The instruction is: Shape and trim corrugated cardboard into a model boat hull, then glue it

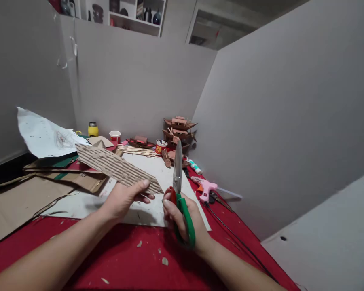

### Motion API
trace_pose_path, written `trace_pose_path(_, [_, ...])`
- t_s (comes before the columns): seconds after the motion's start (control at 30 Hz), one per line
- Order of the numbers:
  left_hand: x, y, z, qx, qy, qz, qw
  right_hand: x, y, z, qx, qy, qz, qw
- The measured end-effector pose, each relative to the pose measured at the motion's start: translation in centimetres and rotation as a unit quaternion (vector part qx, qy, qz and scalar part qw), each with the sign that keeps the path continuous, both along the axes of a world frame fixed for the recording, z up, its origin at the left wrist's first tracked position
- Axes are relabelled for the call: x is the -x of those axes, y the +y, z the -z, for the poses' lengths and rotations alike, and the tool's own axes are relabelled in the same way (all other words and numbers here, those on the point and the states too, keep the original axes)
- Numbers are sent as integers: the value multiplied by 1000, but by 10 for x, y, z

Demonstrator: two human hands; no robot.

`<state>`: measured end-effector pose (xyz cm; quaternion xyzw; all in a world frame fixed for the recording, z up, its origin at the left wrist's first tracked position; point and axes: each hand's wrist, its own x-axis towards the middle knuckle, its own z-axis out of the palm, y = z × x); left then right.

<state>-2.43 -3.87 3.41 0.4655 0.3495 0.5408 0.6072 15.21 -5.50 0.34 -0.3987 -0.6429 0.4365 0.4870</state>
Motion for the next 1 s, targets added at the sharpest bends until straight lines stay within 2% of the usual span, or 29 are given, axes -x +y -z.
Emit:
trace_pose_path(0.17, [20, 11, -16, -24, -40, -52, 998, -9, 9, 12, 36, 2, -109, 993])
trace_pose_path(0.27, [26, 12, -20, -54, -62, -61, 995, -11, 11, 13, 9, -24, -152, 988])
trace_pose_path(0.43, [29, 10, -24, -85, -75, -77, 991, -14, 10, 4, -66, -136, -143, 978])
trace_pose_path(0.6, [29, 10, -27, -91, -65, -77, 991, -15, 7, -5, -85, -231, -134, 960])
trace_pose_path(1.0, [29, 6, -27, -132, -11, -93, 987, -13, 5, -9, -94, -272, -164, 943])
